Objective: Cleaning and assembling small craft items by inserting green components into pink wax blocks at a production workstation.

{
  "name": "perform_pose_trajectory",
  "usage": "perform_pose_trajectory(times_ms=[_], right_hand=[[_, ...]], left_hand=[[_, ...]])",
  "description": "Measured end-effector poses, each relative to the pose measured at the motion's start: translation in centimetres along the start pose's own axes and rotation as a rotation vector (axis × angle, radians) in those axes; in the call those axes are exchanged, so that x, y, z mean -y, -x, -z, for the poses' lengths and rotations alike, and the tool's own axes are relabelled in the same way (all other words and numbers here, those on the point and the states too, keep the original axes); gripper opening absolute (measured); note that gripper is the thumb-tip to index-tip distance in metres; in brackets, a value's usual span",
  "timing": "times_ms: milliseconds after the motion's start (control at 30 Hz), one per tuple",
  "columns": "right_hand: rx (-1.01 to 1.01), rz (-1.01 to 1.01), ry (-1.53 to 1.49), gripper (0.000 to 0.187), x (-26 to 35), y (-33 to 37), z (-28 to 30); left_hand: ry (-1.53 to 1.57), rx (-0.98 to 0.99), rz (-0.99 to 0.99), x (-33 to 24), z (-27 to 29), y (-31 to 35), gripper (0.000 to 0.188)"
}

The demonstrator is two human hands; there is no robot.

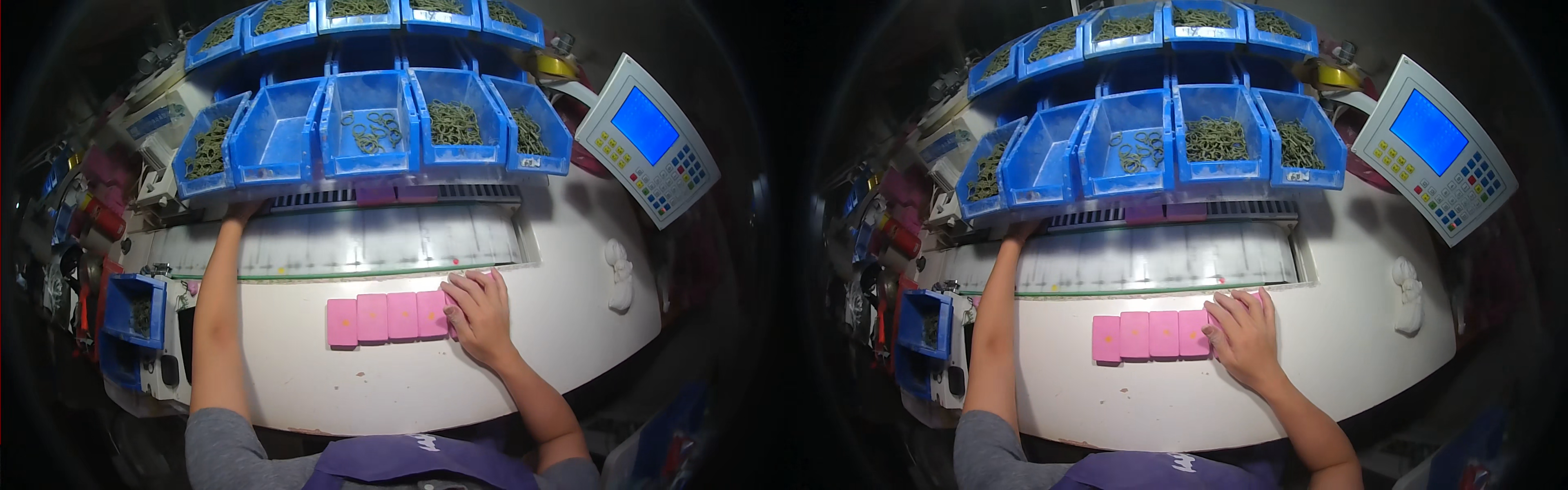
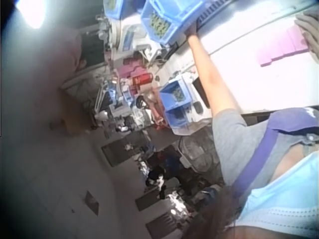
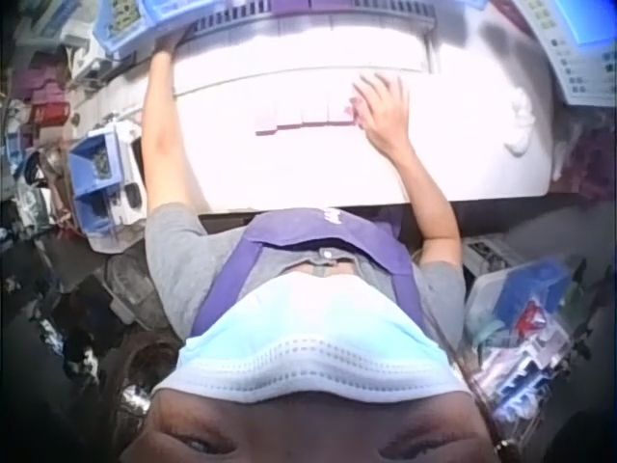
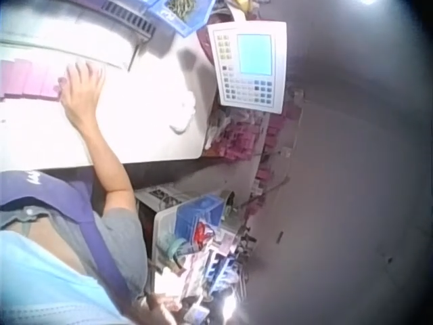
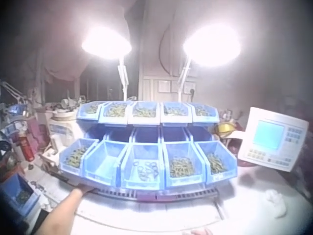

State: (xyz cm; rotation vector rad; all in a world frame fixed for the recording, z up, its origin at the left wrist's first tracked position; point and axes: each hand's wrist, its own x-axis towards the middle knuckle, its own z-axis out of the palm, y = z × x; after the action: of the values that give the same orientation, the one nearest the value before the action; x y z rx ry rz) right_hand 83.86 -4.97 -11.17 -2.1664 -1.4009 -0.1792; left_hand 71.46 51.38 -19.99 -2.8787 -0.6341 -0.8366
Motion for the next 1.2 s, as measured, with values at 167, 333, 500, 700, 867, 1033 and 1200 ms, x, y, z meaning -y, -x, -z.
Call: perform_pose_trajectory(times_ms=[167, 333, 500, 700, 867, 1033, 1200], right_hand=[[-0.038, 0.025, -0.01, 0.034, 0.1, -0.2, -0.3], [-0.164, -0.163, -0.421, 0.033, -0.8, -0.4, 1.4], [-0.525, -0.191, -0.083, 0.038, -10.4, 2.2, 5.0], [-0.373, -0.753, 0.75, 0.043, -23.5, 9.0, 15.6], [-0.208, -0.903, 0.431, 0.044, -22.5, 10.1, 15.2], [0.015, -0.748, 0.384, 0.053, -13.0, 9.6, 12.1], [0.055, -0.018, 0.2, 0.085, -4.7, 6.0, 10.0]], left_hand=[[-0.19, 0.037, 0.044, -2.1, -0.4, -1.6, 0.05], [0.035, 0.197, 0.312, -7.8, 3.9, -0.1, 0.052], [0.294, -0.106, 0.074, -20.6, 15.1, 8.3, 0.032], [0.634, 0.22, 0.051, -32.4, 24.1, 20.2, 0.03], [0.402, 0.203, -0.094, -38.0, 21.3, 18.1, 0.072], [0.387, 0.113, -0.199, -43.0, 15.6, 12.1, 0.085], [0.363, 0.3, -0.204, -42.6, 14.2, 11.0, 0.083]])
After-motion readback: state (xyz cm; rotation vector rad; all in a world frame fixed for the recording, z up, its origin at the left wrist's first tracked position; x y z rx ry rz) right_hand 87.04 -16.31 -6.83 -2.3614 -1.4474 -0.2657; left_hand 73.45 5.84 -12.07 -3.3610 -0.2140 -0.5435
